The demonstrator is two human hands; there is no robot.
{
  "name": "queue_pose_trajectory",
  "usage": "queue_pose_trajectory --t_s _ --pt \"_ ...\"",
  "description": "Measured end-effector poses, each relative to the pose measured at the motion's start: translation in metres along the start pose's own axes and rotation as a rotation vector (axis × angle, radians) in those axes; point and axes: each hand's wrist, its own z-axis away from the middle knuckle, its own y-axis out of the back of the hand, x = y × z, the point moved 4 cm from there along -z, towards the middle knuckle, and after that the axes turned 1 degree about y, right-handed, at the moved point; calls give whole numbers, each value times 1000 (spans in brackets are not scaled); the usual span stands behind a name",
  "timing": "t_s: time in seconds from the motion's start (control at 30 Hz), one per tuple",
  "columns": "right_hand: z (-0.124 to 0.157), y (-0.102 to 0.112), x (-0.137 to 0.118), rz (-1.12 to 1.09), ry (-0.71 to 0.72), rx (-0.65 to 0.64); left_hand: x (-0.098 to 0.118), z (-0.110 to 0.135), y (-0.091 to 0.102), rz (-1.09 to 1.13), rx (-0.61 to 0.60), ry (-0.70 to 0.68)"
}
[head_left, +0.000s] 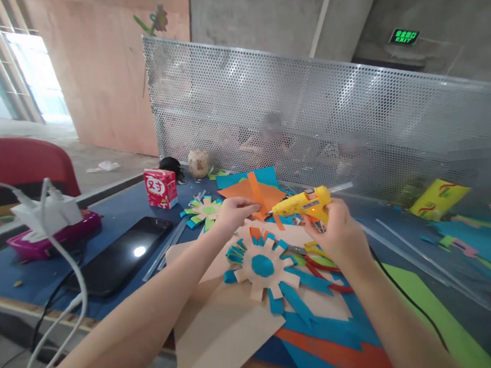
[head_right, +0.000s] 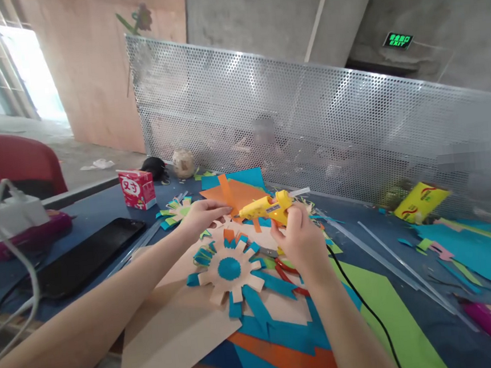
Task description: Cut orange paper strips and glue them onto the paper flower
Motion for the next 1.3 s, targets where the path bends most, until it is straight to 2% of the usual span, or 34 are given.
queue_pose_trajectory --t_s 0.37,1.3 --pt "-1 1 -8 29 119 20 -1 -1 1 21 44 36" --pt "-2 2 -6 54 116 -40 -1 0 3 128 39 66"
